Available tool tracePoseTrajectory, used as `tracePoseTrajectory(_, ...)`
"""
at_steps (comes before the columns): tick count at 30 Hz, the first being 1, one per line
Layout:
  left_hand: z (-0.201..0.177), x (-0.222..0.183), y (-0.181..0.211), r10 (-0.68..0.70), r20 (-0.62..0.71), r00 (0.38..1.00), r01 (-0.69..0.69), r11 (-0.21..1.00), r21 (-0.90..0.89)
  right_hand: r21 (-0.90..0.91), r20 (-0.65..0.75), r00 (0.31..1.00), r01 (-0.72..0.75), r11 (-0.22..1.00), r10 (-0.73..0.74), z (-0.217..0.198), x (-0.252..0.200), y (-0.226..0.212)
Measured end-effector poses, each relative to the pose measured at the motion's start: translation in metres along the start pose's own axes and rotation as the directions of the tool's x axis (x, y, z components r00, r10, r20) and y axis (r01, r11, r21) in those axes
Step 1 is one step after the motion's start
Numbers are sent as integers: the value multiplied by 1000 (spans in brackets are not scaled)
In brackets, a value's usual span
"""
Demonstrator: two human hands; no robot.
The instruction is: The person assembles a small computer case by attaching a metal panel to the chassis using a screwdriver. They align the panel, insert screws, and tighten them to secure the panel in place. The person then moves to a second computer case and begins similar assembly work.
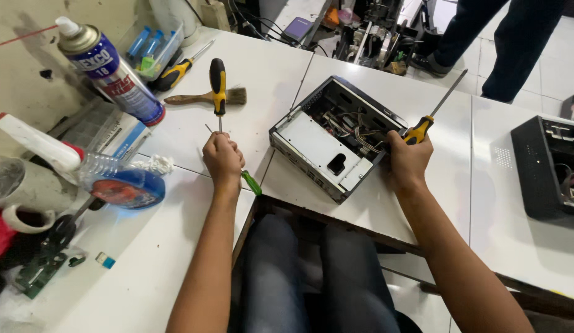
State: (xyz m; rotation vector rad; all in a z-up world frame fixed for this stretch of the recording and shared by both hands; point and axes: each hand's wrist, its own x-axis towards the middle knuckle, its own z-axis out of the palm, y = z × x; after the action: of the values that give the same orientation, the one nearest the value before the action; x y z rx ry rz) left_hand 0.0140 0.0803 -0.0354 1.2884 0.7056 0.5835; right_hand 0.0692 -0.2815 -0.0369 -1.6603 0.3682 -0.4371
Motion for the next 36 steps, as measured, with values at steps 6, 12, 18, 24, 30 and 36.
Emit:
tracePoseTrajectory(6,-34,-2,1,242,8,970,-219,863,456,-1,85,996,-26,1000,26,67,-24,-21)
tracePoseTrajectory(12,-64,-30,22,378,21,926,-352,840,414,-1,159,987,-8,1000,8,127,-50,-36)
tracePoseTrajectory(18,-59,-30,17,441,16,898,-418,839,349,50,185,983,-3,999,-6,153,-66,-47)
tracePoseTrajectory(24,-58,-24,21,417,80,905,-418,841,342,2,201,980,15,1000,-15,145,-69,-52)
tracePoseTrajectory(30,-52,-37,30,506,233,830,-557,748,360,-8,97,994,59,998,-58,143,-60,-20)
tracePoseTrajectory(36,-36,-53,27,437,394,809,-564,767,306,-117,-69,958,269,956,-279,154,-25,-5)
